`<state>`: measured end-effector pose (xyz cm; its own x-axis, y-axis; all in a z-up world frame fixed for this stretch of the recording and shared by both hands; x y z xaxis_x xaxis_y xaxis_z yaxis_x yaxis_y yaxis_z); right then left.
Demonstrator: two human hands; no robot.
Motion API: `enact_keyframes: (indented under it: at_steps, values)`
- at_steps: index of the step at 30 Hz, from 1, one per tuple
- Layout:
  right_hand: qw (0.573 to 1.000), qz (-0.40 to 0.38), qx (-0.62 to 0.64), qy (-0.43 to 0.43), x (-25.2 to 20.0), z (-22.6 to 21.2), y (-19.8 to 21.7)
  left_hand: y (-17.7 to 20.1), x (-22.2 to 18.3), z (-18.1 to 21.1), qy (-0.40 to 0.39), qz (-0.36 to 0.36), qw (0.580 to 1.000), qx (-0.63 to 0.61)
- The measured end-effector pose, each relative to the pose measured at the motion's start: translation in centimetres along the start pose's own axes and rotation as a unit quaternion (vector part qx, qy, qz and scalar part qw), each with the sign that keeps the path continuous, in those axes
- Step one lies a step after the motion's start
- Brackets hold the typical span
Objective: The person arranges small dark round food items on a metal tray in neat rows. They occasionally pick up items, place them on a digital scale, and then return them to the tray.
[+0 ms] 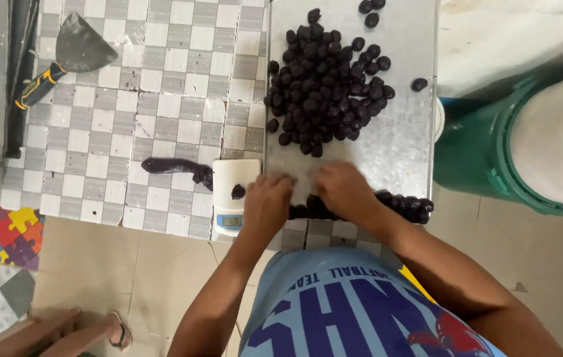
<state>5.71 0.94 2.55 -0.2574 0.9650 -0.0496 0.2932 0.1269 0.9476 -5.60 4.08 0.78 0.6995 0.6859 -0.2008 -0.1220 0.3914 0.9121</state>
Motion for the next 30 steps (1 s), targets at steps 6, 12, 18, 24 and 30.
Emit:
enact_keyframes:
  at_steps: [6,12,18,24,30]
  values:
    - [0.979,0.117,-0.157,-0.062,3.0,2.5,0.9,2.8,6.1,0.8,0.007,0.122,0.991,0.056]
    - [0.983,0.114,-0.068,-0.128,1.7,6.9,-2.3,2.8,8.0,1.5,0.002,0.145,0.987,0.070]
    - [0.939,0.084,0.278,-0.187,-1.3,4.2,3.3,2.8,6.8,3.1,-0.083,0.196,0.965,0.156]
    - [0.958,0.039,0.239,-0.150,-1.2,-0.2,2.4,2.1,6.7,2.5,-0.146,0.204,0.962,0.108]
    - [0.987,-0.050,0.105,-0.111,0.3,-4.0,0.6,0.0,6.9,-0.1,-0.190,0.121,0.974,0.007]
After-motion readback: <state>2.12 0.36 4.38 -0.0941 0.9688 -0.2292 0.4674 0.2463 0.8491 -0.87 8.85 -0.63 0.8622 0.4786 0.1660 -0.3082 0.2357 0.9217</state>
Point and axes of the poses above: each hand's wrist, its own x-axis towards the middle knuckle, its own y-axis out of the back of the hand, z = x × y, the point moved 9 cm from there along x, towards the middle knuckle, and after that the axes turned 13 degrees about -z, right-handed, at the moved point
